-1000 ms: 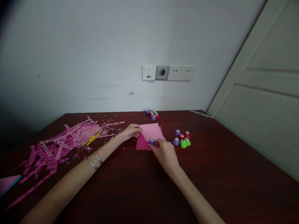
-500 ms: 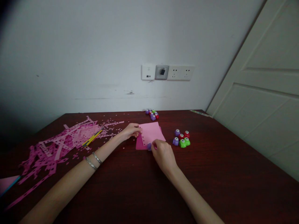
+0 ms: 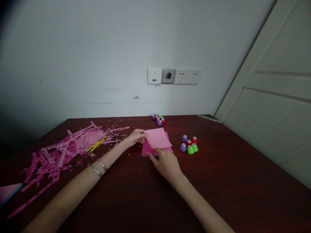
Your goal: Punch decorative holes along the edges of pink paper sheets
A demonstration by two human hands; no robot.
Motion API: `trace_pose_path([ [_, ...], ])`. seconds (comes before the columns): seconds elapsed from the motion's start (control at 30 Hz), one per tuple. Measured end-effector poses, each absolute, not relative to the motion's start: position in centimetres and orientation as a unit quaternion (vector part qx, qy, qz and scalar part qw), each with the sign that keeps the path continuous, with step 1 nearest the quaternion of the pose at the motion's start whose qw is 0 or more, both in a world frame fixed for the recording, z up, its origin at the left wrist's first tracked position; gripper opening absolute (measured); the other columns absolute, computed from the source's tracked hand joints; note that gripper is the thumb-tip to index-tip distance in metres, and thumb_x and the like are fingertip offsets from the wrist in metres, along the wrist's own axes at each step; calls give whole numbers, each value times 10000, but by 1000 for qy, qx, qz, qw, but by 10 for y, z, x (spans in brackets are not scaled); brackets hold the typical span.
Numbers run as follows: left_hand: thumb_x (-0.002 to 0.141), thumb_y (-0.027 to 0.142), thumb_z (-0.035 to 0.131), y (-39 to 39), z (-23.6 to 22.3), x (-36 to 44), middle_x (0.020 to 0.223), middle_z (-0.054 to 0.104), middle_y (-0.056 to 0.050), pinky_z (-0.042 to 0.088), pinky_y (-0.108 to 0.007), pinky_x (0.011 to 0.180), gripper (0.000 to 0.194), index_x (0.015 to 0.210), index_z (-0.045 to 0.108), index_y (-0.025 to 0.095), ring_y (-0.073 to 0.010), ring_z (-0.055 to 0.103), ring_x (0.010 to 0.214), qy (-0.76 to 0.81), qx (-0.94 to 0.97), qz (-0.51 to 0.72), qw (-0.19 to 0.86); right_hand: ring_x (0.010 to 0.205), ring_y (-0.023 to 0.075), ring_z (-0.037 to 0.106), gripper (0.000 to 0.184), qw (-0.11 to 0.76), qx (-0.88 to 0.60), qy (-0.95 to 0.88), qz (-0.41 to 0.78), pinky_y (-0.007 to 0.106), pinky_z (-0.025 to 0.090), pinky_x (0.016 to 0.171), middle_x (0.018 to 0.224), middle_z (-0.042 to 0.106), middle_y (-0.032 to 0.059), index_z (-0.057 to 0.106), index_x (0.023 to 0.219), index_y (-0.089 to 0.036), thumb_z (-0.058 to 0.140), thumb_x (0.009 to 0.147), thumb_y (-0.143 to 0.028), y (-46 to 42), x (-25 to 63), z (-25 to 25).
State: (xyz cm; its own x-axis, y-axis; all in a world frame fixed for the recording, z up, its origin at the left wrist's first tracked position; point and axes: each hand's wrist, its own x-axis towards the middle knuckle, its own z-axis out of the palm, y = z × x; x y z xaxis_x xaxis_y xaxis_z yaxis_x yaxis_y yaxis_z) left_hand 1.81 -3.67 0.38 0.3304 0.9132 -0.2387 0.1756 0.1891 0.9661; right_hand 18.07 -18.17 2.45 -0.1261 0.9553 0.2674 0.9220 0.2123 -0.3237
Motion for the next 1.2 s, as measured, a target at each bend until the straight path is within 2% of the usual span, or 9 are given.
trace_pose_path([
  [0.1,708,117,602,-35,4,18,527,599,-7,429,-175,404,94,657,523,113,-72,530,394,490,554,317,595,716,238,640,357,174,-634,-752,47,289,415,605,759,692,86,685,851,-221,469,821,-502,-178,174,26],
  [0.23,706,129,608,-34,3,16,526,595,1,426,-168,402,98,660,522,116,-68,530,392,481,557,317,598,690,235,635,280,122,-662,-737,64,277,397,576,729,689,93,677,731,-183,516,784,-407,-175,171,33],
  [0.33,710,131,606,-32,4,14,524,592,6,425,-169,398,99,662,520,121,-73,534,392,479,560,316,598,747,214,633,182,137,-647,-742,106,257,397,613,787,692,74,669,805,-182,540,745,-294,-180,176,38],
  [0.47,711,126,604,-31,5,12,527,593,3,427,-169,394,101,659,517,123,-76,538,396,481,560,312,598,839,202,616,306,153,-625,-754,135,246,392,691,913,681,82,644,965,-159,530,682,-135,-191,185,36],
  [0.67,690,148,643,-31,5,12,595,623,-19,439,-177,397,128,666,520,121,-82,555,420,485,568,304,591,729,168,590,237,163,-634,-744,135,229,377,634,853,649,80,637,839,-147,528,637,-89,-195,194,17],
  [0.83,702,153,638,-33,9,11,601,627,-21,441,-175,402,114,692,529,119,-83,562,436,477,567,301,600,692,164,585,212,197,-641,-726,152,227,377,607,780,651,50,666,800,-168,572,614,-128,-192,203,10],
  [1.0,719,147,622,-37,14,10,550,603,-3,436,-172,403,108,681,524,121,-79,550,424,479,568,296,601,537,143,534,46,162,-658,-712,182,230,308,488,559,599,13,611,578,-167,592,612,-191,-187,206,26],
  [1.1,721,154,625,-37,15,10,523,588,8,435,-172,411,119,674,520,124,-74,541,416,477,568,294,602,481,127,493,157,171,-646,-714,206,228,273,448,479,547,-5,558,506,-166,606,617,-265,-179,202,40],
  [1.2,730,151,612,-36,15,10,496,570,17,431,-176,408,117,668,516,128,-76,535,405,475,569,297,602,489,127,493,229,240,-649,-692,205,225,281,445,488,552,-3,557,524,-165,597,648,-354,-173,196,43],
])
